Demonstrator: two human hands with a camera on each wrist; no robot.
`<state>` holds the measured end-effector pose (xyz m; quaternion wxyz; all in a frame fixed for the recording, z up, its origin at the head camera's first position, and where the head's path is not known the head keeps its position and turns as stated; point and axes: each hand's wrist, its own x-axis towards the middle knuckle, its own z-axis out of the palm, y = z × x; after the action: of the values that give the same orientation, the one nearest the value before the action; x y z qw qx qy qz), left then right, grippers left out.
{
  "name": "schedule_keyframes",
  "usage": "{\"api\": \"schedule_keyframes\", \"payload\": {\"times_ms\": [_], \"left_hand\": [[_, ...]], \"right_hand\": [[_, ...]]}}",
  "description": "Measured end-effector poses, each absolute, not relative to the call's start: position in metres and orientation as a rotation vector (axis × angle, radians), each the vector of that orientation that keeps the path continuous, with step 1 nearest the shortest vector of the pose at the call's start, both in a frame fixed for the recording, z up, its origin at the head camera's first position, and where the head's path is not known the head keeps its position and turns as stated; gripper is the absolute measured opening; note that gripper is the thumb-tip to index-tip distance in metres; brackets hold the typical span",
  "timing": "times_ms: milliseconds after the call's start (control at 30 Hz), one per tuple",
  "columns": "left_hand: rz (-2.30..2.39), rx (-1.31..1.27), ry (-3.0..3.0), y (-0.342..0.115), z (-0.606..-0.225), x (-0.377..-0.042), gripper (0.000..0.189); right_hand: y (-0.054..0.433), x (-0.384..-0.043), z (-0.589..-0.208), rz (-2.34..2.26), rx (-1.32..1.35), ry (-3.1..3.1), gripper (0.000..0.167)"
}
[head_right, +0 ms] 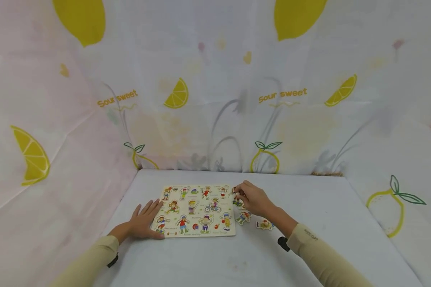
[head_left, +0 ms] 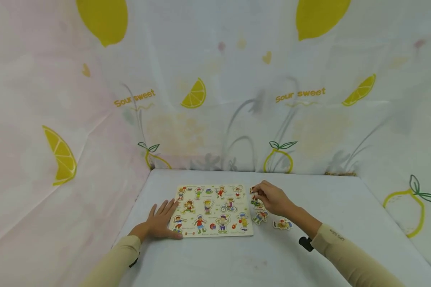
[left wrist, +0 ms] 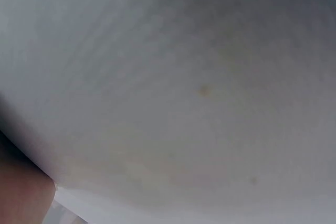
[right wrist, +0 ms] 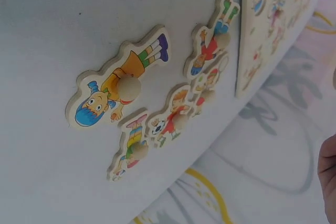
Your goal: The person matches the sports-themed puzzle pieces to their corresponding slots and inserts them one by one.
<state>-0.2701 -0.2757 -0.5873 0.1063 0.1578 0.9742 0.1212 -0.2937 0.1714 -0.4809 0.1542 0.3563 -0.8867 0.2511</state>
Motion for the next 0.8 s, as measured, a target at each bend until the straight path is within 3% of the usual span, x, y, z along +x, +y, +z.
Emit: {"api": "schedule_keyframes", "payload": {"times_ms": [567, 800], "left_hand": [[0.318, 0.453, 2.838, -0.277, -0.587, -0.267, 0.138], [0.486, 0.509, 2.731, -0.277, -0.562, -0.266, 0.145]], "right_hand": [[0.157, -0.299, -0.503, 0.756, 0.968, -2.728, 0.013], [0.155, -0.303, -0.514, 0.768, 0.895, -2.777, 0.012]]}}
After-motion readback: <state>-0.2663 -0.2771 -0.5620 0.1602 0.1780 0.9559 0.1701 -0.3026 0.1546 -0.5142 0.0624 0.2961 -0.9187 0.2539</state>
